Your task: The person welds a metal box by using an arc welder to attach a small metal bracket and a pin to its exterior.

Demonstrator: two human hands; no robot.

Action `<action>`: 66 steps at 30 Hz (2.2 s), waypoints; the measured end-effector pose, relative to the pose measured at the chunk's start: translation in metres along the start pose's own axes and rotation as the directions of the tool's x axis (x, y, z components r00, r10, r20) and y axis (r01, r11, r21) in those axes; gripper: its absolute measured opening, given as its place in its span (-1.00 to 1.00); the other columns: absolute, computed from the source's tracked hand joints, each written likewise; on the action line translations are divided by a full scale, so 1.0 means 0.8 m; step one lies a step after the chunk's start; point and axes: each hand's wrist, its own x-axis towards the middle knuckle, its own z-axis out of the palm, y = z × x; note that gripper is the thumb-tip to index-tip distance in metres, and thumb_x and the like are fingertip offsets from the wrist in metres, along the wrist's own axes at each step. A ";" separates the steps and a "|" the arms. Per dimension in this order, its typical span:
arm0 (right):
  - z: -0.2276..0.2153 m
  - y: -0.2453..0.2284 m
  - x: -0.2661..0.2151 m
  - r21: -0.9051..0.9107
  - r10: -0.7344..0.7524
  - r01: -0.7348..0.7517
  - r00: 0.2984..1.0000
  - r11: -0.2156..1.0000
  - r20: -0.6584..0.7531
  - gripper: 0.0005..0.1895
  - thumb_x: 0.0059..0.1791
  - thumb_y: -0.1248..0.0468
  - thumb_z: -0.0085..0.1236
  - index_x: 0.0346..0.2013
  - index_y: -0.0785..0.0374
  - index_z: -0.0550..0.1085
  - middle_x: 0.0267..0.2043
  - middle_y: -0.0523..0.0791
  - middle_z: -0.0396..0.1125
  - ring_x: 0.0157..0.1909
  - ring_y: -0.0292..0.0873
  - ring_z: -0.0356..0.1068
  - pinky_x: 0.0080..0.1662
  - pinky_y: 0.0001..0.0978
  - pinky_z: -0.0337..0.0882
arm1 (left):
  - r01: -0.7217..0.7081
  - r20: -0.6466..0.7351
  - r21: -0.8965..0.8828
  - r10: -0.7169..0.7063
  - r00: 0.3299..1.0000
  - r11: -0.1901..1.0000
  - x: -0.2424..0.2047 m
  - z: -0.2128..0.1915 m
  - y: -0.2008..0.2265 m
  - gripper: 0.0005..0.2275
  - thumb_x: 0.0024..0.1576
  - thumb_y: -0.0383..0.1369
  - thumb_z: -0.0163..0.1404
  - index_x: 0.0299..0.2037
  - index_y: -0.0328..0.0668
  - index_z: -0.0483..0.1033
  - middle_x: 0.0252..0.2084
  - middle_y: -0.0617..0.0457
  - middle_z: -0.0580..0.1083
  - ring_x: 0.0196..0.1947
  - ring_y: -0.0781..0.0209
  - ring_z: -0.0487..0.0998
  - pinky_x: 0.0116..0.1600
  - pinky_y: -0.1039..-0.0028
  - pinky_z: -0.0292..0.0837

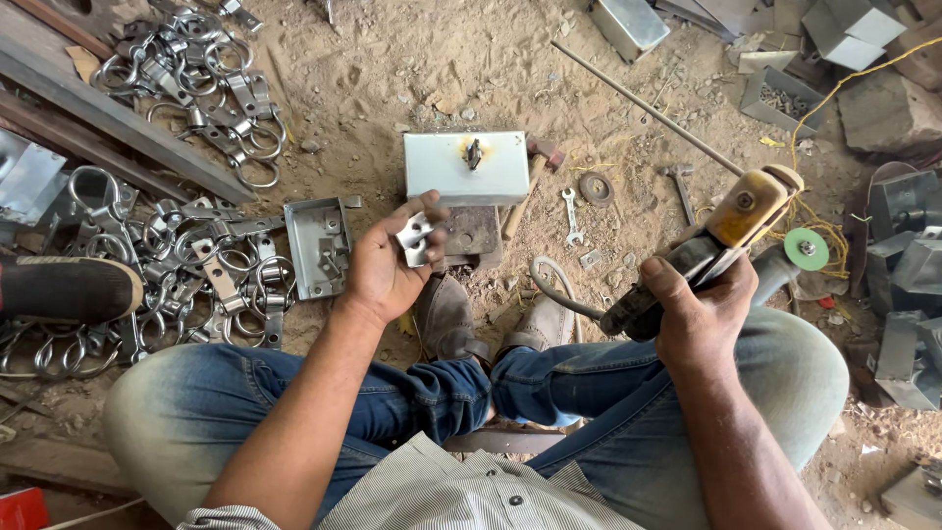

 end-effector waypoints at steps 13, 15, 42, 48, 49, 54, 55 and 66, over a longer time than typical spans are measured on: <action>0.012 0.002 -0.002 -0.078 0.022 -0.020 0.999 0.997 0.027 -0.68 -0.10 0.33 0.36 -0.18 0.28 0.38 -0.31 -0.19 0.32 -0.32 -0.33 0.31 -0.21 -0.47 0.37 | 0.097 -0.223 0.410 -0.003 0.975 0.907 -0.002 -0.002 0.001 -0.77 0.25 -0.40 0.02 0.07 -0.27 0.38 -0.05 -0.17 0.60 -0.27 0.19 0.63 -0.26 0.53 0.52; 0.014 0.000 -0.002 -0.106 0.021 -0.020 1.000 0.994 0.017 -0.68 -0.11 0.33 0.36 -0.20 0.28 0.37 -0.31 -0.18 0.33 -0.32 -0.32 0.33 -0.21 -0.47 0.39 | 0.123 -0.272 0.490 0.017 0.962 0.863 0.002 -0.010 -0.002 -0.81 0.21 -0.47 0.05 0.01 -0.29 0.44 -0.15 -0.12 0.60 -0.31 0.22 0.62 -0.25 0.52 0.53; 0.013 -0.009 -0.008 -0.053 0.012 -0.008 0.997 0.999 0.079 -0.66 -0.11 0.30 0.37 -0.18 0.30 0.37 -0.31 -0.15 0.37 -0.33 -0.30 0.37 -0.24 -0.46 0.43 | 0.192 -0.355 0.845 0.256 0.899 0.500 0.002 -0.004 -0.005 -0.52 0.09 -0.65 0.01 0.23 -0.06 0.40 -0.09 -0.05 0.40 -0.29 0.24 0.59 -0.28 0.53 0.55; 0.011 -0.009 -0.007 -0.088 0.004 0.005 0.995 0.996 0.101 -0.67 -0.10 0.32 0.33 -0.16 0.30 0.38 -0.31 -0.14 0.38 -0.31 -0.30 0.39 -0.22 -0.45 0.45 | 0.133 -0.431 0.663 0.230 0.873 0.736 0.005 -0.018 -0.004 -0.81 0.11 -0.55 0.16 -0.08 -0.32 0.58 -0.27 -0.10 0.59 -0.35 0.24 0.61 -0.25 0.50 0.56; 0.011 -0.008 -0.007 -0.087 0.006 0.003 0.995 0.996 0.097 -0.67 -0.10 0.32 0.34 -0.15 0.31 0.37 -0.30 -0.14 0.37 -0.31 -0.30 0.39 -0.22 -0.45 0.45 | 0.149 -0.474 0.627 0.223 0.852 0.765 0.004 -0.021 -0.005 -0.84 0.11 -0.53 0.17 -0.11 -0.29 0.59 -0.28 -0.06 0.60 -0.36 0.27 0.62 -0.25 0.51 0.55; 0.010 -0.009 -0.008 -0.036 0.016 -0.013 0.995 0.999 0.095 -0.63 -0.11 0.33 0.33 -0.10 0.32 0.38 -0.27 -0.13 0.37 -0.29 -0.29 0.40 -0.19 -0.43 0.47 | 0.133 -0.525 0.483 0.164 0.835 0.866 0.010 -0.026 -0.008 -0.90 0.13 -0.51 0.13 -0.18 -0.29 0.61 -0.26 -0.05 0.63 -0.32 0.28 0.66 -0.19 0.56 0.61; 0.010 -0.009 -0.009 -0.031 0.016 -0.013 0.995 0.999 0.099 -0.63 -0.11 0.33 0.33 -0.10 0.32 0.38 -0.27 -0.13 0.37 -0.28 -0.29 0.40 -0.19 -0.43 0.46 | 0.126 -0.523 0.470 0.161 0.837 0.874 0.013 -0.025 -0.009 -0.90 0.14 -0.51 0.13 -0.17 -0.30 0.61 -0.25 -0.06 0.63 -0.32 0.27 0.66 -0.19 0.56 0.60; 0.014 -0.009 -0.009 -0.095 0.021 -0.010 0.993 0.995 0.116 -0.63 -0.11 0.30 0.36 -0.12 0.31 0.39 -0.27 -0.14 0.37 -0.27 -0.30 0.37 -0.18 -0.44 0.43 | -0.052 -0.514 0.523 0.363 0.777 0.851 0.055 -0.021 -0.029 -0.83 0.12 -0.52 0.16 -0.12 -0.46 0.59 -0.28 -0.16 0.60 -0.40 0.21 0.65 -0.31 0.53 0.65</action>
